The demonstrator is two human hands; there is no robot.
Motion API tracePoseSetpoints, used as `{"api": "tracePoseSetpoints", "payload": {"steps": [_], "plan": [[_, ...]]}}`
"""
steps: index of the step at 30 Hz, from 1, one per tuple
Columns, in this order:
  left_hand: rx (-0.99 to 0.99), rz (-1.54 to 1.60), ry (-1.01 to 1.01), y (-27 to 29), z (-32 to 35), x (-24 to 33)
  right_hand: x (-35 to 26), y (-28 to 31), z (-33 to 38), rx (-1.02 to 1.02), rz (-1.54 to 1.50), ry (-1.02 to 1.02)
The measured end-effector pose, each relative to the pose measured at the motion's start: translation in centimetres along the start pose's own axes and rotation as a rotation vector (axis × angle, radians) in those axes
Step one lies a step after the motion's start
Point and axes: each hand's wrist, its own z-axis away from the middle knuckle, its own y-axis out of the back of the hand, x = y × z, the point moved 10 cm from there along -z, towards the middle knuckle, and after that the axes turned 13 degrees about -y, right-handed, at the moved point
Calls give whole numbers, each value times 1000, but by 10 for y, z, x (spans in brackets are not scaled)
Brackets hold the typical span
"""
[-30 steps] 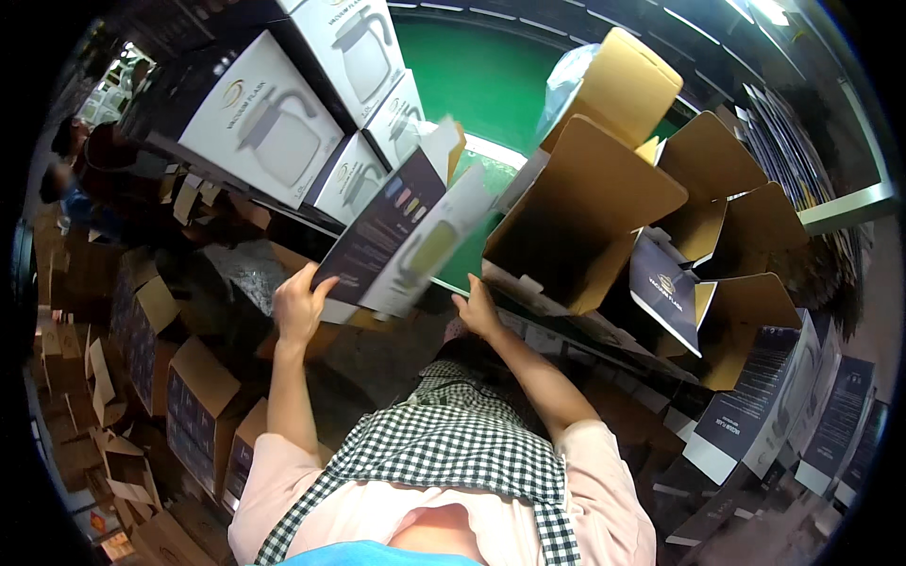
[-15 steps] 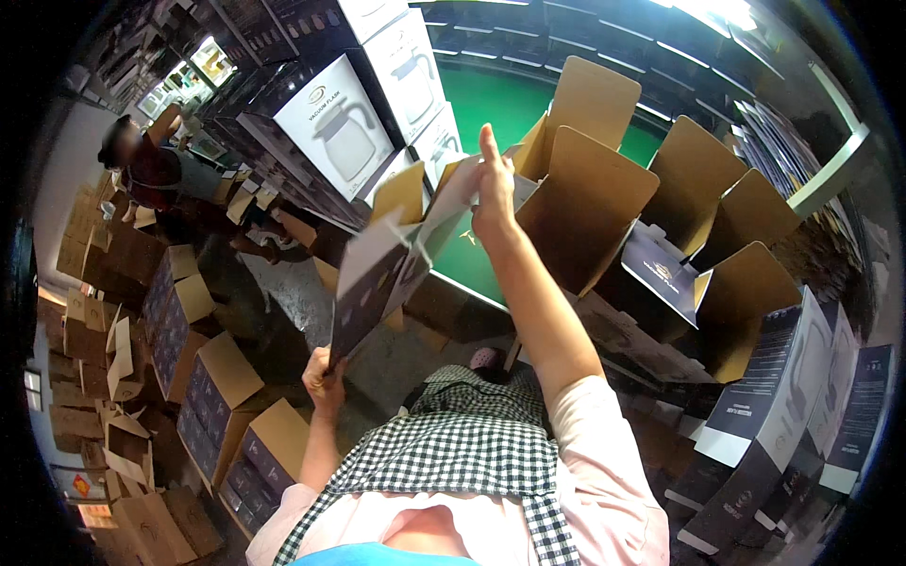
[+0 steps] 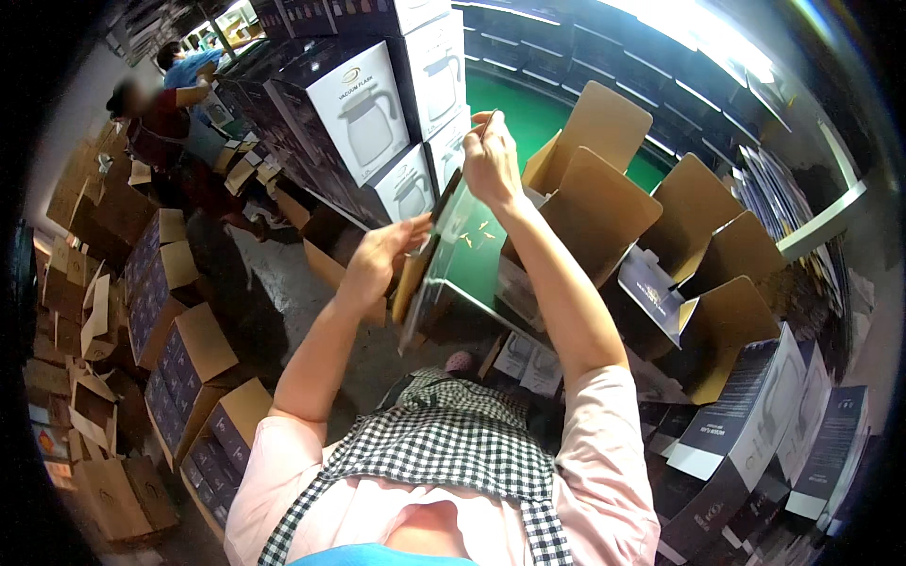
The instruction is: The person places small boxes containing vacuum flasks into larger individual product boxes, folds the larger boxes shut, and then organizes the boxed products into large shipping cartons before sealing a shipping carton with a tape dispenser.
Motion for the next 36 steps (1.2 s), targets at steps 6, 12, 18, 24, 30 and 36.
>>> {"api": "tracePoseSetpoints", "payload": {"steps": [6, 12, 18, 24, 30, 36], "plan": [[-224, 264, -28, -42, 35, 40, 16, 28, -16, 104, -113, -134], [-208, 182, 281, -38, 50, 21, 41, 14, -19, 43, -219, -257], [717, 601, 384, 68, 41, -12, -38, 0, 1, -616, -280, -88], [575, 20, 356, 73, 0, -75, -11, -72, 30, -565, 887, 136], [406, -131, 329, 74, -5, -108, 33, -89, 5, -158, 856, 92], [500, -253, 439, 88, -20, -124, 25, -105, 17, -142, 846, 354]]}}
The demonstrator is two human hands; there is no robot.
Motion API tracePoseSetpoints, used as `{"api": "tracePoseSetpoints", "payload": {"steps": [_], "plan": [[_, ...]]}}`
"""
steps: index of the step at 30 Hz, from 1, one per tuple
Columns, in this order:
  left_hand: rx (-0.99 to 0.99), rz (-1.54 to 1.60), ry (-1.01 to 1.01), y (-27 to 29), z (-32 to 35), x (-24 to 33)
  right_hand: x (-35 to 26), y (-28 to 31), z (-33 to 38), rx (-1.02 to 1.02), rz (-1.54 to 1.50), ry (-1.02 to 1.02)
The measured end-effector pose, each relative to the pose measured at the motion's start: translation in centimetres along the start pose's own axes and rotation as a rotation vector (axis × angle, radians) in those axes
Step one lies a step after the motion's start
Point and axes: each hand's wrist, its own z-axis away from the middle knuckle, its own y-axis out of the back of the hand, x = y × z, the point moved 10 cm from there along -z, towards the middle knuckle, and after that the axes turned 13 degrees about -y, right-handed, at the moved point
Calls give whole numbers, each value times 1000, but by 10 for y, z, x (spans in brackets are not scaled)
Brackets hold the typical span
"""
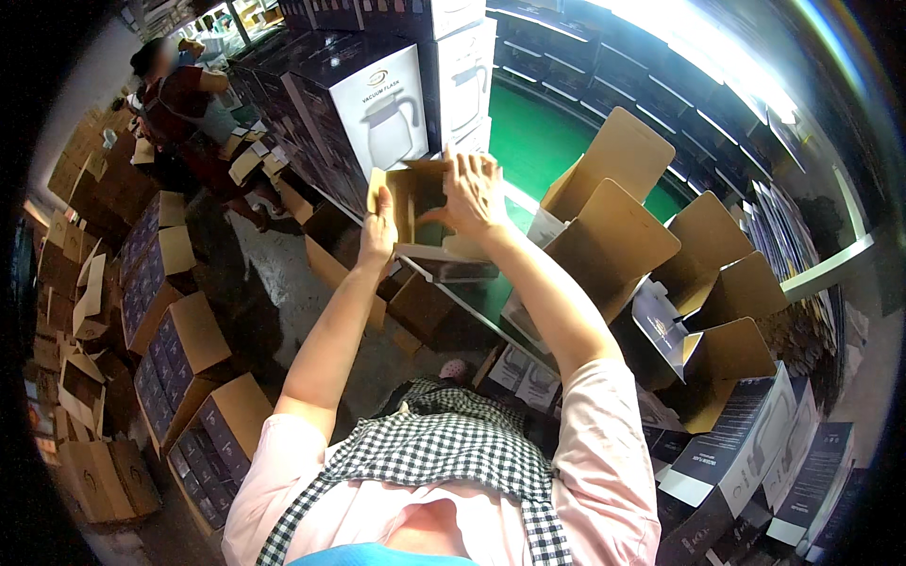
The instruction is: The person places small boxes containing vacuum flasks into larger individual product boxes, folds the larger boxes shut, and then organizes the boxed products into large shipping cartons before sealing a shipping carton with a tape dispenser.
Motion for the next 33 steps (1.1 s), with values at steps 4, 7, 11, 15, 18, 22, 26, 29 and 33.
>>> {"api": "tracePoseSetpoints", "payload": {"steps": [4, 7, 11, 15, 18, 22, 26, 29, 33], "plan": [[173, 518, 166, 7, -5, -35, -18, -29, 39, -504, -351, 280], [64, 825, 150, -26, -3, -16, 7, -27, 31, -351, -325, 61], [-256, 334, -437, -46, 2, 34, 34, -27, 27, -194, -341, -74], [-564, 172, -392, -98, -28, 35, 47, -22, 35, -1, -478, 16], [-437, -157, -473, -103, -44, 29, 64, 9, 42, 284, -511, -158], [-380, -250, -494, -104, -61, 9, 129, -16, 60, 318, -503, -688], [-306, -628, -344, -109, -62, 8, 140, -112, 75, -427, -892, -935], [-281, -755, -291, -104, -55, 14, 140, -116, 81, -414, -899, -984], [-127, -563, -352, -50, -13, 49, 94, -24, 97, -63, -833, -643]]}}
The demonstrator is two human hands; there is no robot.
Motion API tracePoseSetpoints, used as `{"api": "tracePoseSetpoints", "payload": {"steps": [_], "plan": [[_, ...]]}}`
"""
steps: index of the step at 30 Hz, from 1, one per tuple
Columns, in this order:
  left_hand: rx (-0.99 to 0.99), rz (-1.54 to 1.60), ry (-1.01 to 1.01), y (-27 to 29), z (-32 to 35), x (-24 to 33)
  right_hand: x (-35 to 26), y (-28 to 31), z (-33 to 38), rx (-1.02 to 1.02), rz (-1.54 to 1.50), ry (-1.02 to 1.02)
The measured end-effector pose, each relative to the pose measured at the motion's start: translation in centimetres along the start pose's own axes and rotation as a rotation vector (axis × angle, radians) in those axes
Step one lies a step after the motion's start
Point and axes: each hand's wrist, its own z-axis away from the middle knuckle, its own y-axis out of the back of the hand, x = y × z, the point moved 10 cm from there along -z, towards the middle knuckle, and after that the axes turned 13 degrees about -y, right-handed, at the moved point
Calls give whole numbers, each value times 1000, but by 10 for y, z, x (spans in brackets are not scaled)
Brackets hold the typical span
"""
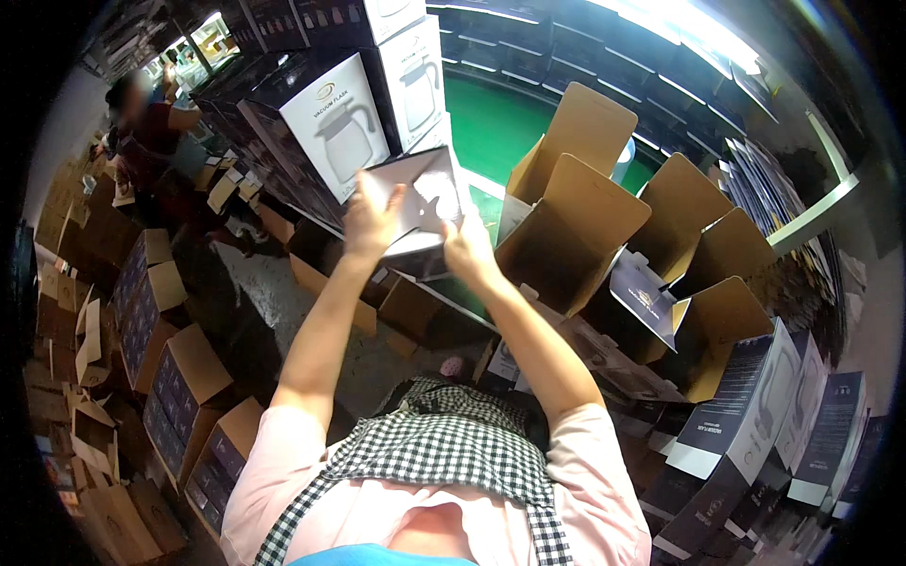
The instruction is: The person places small boxes containing vacuum flasks into larger individual product boxes, folds the larger boxes shut, and then organizes the boxed products into large shipping cartons before sealing a shipping carton with a tape dispenser.
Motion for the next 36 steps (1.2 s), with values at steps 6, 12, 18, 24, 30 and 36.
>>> {"api": "tracePoseSetpoints", "payload": {"steps": [6, 12, 18, 24, 30, 36], "plan": [[34, 1455, 278, 102, 159, -46, -119, 7, 217, -161, 297, 801], [-83, 1646, 314, 10, 212, -140, -18, -27, 256, -272, 495, 1223], [-230, 1456, 277, -126, 93, -131, 105, -63, 171, -359, 729, 804], [-371, 1281, 424, -230, 34, -135, 5, -38, 168, -194, 662, 916], [-550, 1226, 456, -313, -20, -138, -57, 9, 87, -32, 735, 673], [-701, 1279, 234, -378, -100, -114, -36, 6, 52, -62, 948, 632]]}}
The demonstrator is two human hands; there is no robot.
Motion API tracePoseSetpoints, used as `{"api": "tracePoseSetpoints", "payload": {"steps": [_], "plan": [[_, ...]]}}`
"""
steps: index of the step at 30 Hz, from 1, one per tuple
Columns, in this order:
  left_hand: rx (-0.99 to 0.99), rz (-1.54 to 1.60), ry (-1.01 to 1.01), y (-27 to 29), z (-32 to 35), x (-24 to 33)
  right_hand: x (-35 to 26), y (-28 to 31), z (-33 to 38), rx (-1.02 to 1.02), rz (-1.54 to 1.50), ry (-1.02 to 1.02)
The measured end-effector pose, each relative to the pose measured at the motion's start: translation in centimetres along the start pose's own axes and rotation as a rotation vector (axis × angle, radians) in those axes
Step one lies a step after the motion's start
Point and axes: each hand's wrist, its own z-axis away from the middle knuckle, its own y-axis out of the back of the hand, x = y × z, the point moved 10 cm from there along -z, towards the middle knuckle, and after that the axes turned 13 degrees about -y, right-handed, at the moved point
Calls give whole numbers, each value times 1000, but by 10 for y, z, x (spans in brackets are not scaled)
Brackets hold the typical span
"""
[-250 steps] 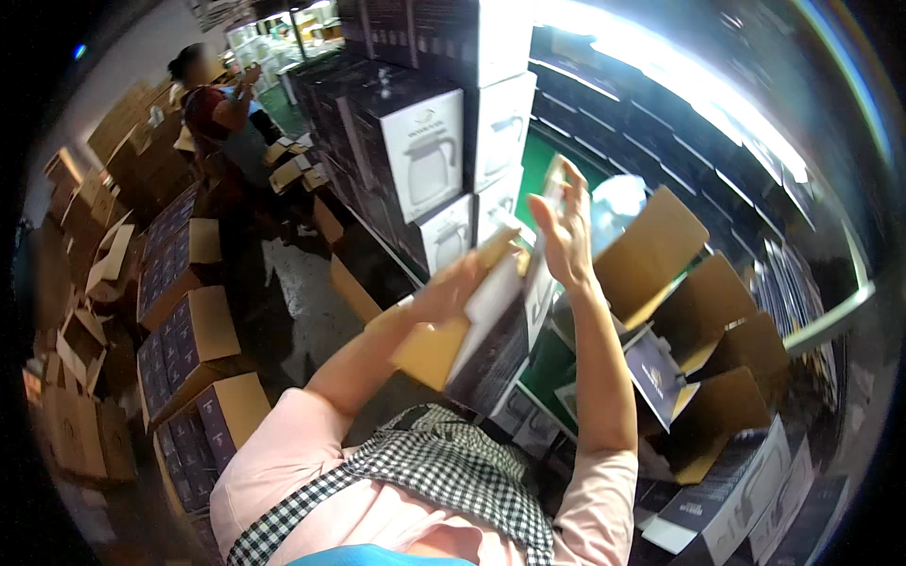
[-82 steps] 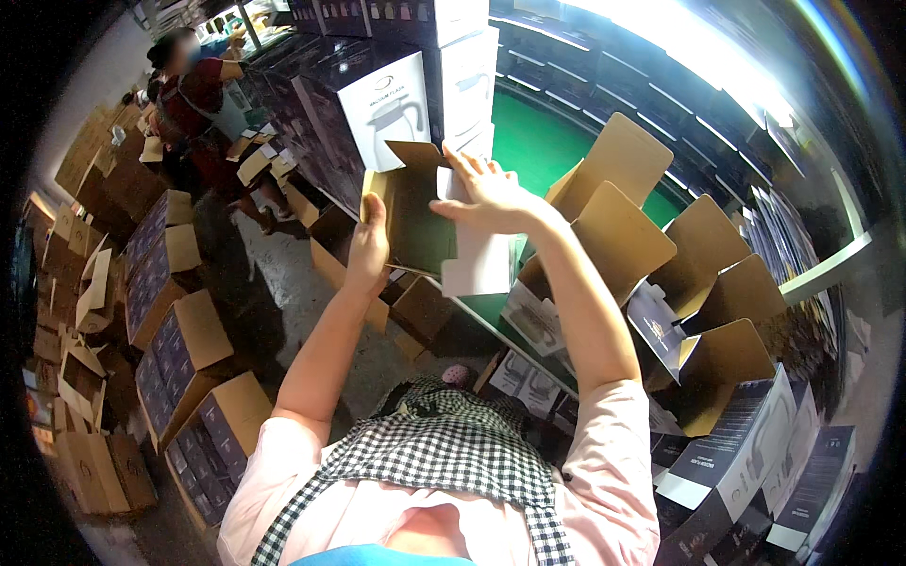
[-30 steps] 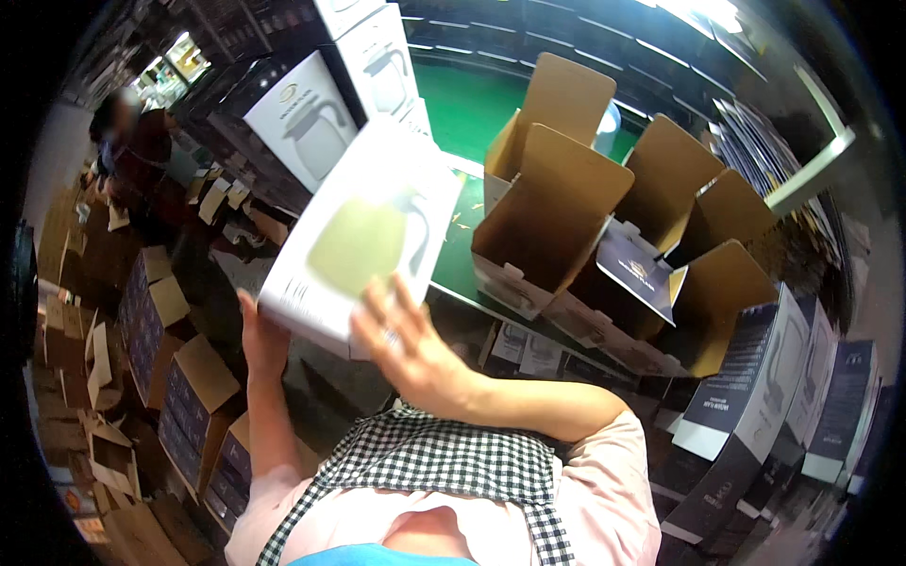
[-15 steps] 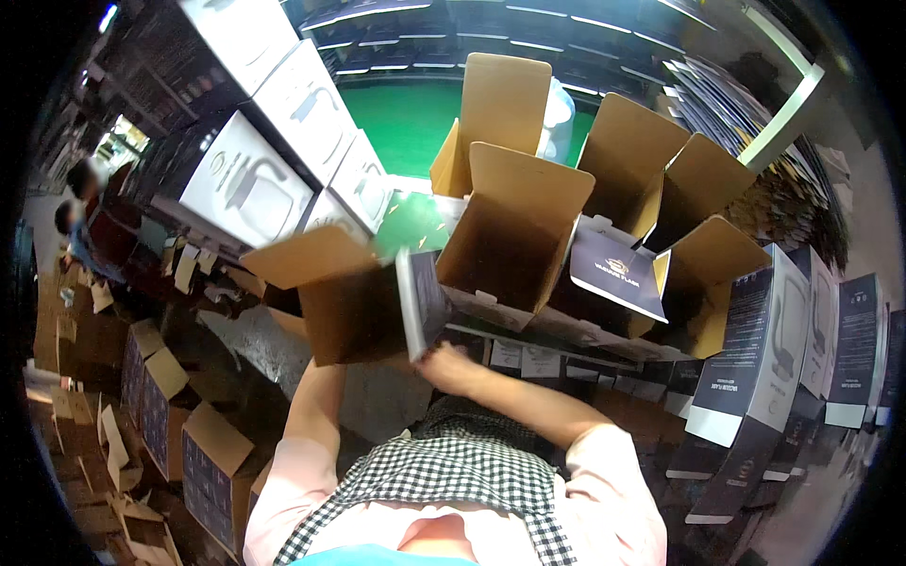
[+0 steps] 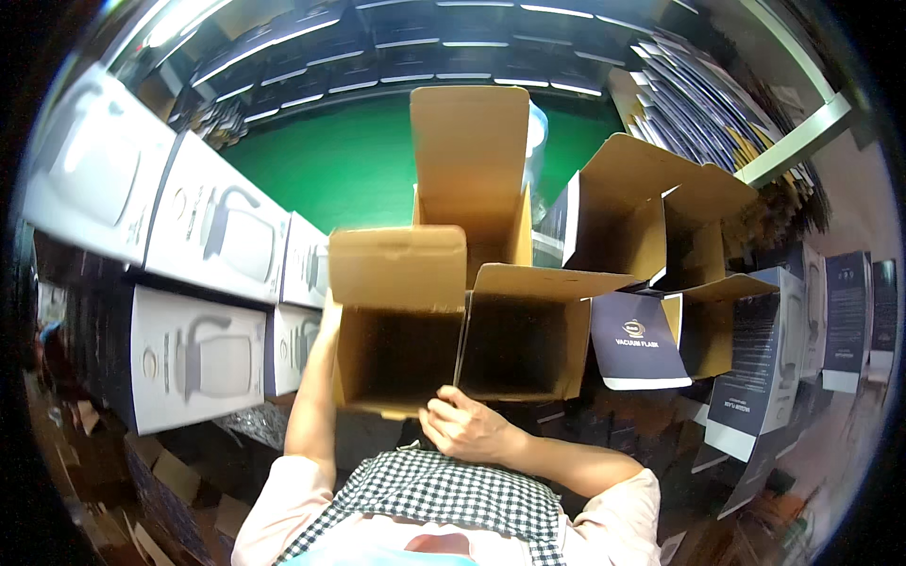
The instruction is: The person places small boxes containing vacuum flasks into larger individual product boxes, folds the larger boxes shut, and then organizes the boxed products into large shipping cartons before sealing a shipping carton with a tape dispenser.
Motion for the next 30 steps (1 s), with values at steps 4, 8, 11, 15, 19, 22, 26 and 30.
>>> {"api": "tracePoseSetpoints", "payload": {"steps": [4, 8, 11, 15, 19, 22, 26, 30], "plan": [[-384, -286, 222, -146, -114, 78, 16, -14, 6, -90, 37, -39], [-971, -754, -266, -248, -177, 108, 12, -19, -4, -14, 2, 21], [-1030, -877, -517, -306, -208, 86, 14, -22, -4, 19, 45, -9], [-860, -631, -287, -326, -240, 35, 16, -30, 3, 23, 9, -57], [-743, -425, -211, -310, -249, 20, 5, -43, 15, 131, 105, 19], [-664, -262, -191, -304, -249, 22, 15, -42, 6, 146, 64, -7], [-537, 28, -165, -291, -249, 39, 16, -40, 4, 153, 53, -20], [-364, 75, -420, -259, -239, 101, 14, -34, 4, 141, 63, -32]]}}
